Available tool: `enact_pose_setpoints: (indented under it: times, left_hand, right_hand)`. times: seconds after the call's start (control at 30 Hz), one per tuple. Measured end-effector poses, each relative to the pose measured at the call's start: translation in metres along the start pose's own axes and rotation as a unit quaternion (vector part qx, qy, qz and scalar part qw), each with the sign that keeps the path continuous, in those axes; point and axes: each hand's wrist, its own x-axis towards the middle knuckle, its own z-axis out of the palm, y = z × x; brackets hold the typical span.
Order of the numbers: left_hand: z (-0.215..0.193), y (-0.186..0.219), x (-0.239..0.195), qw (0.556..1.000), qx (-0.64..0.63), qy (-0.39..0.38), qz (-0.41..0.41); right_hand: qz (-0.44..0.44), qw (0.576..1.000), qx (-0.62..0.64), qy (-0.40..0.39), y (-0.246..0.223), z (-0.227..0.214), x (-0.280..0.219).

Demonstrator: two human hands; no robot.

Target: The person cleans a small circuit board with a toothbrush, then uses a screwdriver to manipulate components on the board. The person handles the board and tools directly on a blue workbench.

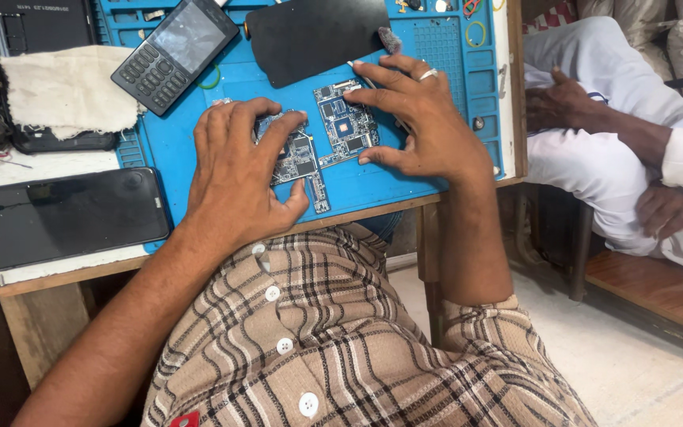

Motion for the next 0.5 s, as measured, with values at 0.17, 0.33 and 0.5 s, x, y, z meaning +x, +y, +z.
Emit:
enact_pose_setpoints:
  times: [0.17, 0.33, 0.5]
  left_hand:
    - [0.0, -0.001, -0.001, 1.0, -0.002, -0.007, -0.007]
    - [0.001, -0.001, -0.001, 1.0, -0.002, -0.009, -0.008]
    - [0.0, 0.002, 0.0, 1.0, 0.01, -0.009, -0.014]
  right_hand:
    - [-0.019, 1.0, 0.019, 0.003, 0.008, 0.004, 0.001]
    - [0.003, 1.0, 0.031, 0.001, 0.007, 0.0, 0.002]
    - [-0.049, 0.996, 0.07, -0.01, 0.004, -0.007, 0.007]
